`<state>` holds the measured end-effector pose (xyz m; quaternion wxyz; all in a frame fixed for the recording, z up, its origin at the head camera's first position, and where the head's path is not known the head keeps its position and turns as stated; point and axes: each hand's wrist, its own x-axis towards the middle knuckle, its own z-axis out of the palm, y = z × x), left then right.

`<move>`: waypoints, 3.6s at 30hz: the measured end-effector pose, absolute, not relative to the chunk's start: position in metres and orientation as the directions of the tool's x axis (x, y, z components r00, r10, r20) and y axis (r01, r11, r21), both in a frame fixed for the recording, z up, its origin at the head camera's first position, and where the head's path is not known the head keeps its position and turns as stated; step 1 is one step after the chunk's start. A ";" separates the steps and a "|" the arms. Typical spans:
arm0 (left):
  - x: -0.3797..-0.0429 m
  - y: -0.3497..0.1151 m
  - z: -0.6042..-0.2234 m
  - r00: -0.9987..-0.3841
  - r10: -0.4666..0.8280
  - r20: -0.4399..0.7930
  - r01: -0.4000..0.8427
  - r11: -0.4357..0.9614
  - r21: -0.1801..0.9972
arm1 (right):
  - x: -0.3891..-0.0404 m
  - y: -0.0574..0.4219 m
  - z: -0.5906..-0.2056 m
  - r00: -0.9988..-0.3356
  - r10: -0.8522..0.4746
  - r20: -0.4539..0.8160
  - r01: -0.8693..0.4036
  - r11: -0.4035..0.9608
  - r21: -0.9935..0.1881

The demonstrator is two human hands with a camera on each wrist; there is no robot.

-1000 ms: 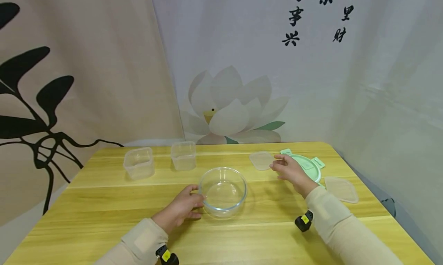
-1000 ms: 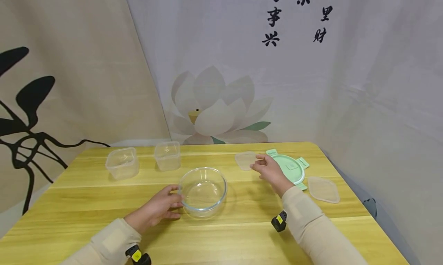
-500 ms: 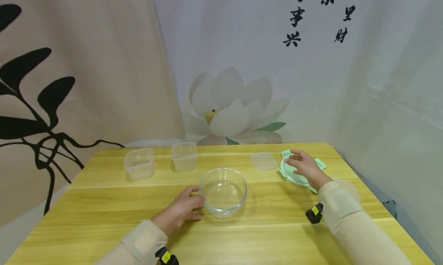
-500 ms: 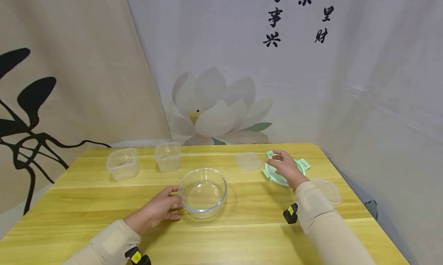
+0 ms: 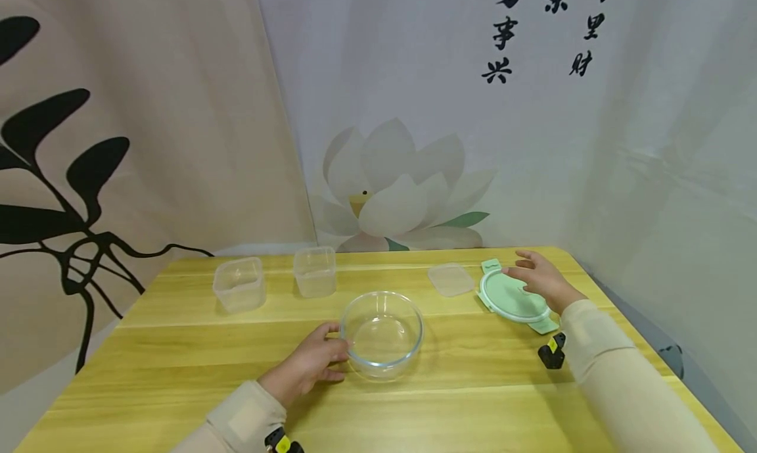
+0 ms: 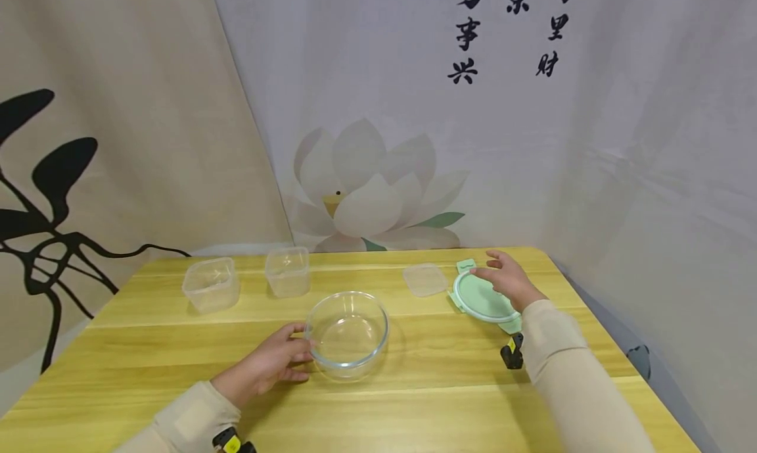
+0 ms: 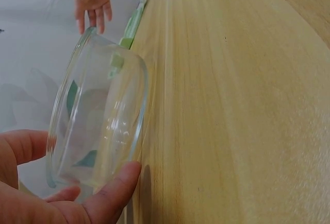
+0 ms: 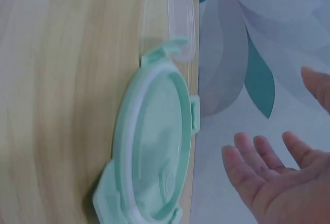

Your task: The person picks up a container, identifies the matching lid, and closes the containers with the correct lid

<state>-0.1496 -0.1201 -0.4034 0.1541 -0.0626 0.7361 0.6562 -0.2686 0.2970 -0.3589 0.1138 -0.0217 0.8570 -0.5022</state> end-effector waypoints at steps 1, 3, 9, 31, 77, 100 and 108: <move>-0.150 -0.120 -0.403 -0.945 0.110 -0.309 -0.295 0.132 0.946 | -0.270 0.299 -0.358 -0.972 -0.154 -0.175 0.076 0.500 -0.863; -0.150 -0.120 -0.402 -0.944 0.109 -0.310 -0.296 0.132 0.946 | -0.272 0.304 -0.357 -0.972 -0.156 -0.177 0.074 0.509 -0.858; -0.150 -0.119 -0.402 -0.943 0.104 -0.317 -0.303 0.132 0.944 | -0.277 0.322 -0.359 -0.977 -0.138 -0.164 0.070 0.520 -0.851; -0.153 -0.119 -0.406 -0.939 0.081 -0.335 -0.322 0.141 0.936 | -0.286 0.368 -0.374 -0.959 -0.138 -0.249 0.128 0.573 -0.810; -0.151 -0.119 -0.398 -0.928 0.111 -0.355 -0.335 0.166 0.928 | -0.303 0.381 -0.407 -0.937 -0.113 -0.331 0.126 0.773 -0.621; -0.151 -0.120 -0.399 -0.928 0.116 -0.353 -0.336 0.145 0.931 | -0.305 0.378 -0.412 -0.954 -0.088 -0.288 0.129 0.745 -0.654; -0.151 -0.122 -0.400 -0.928 0.121 -0.353 -0.337 0.139 0.931 | -0.302 0.375 -0.411 -0.958 -0.080 -0.276 0.133 0.728 -0.672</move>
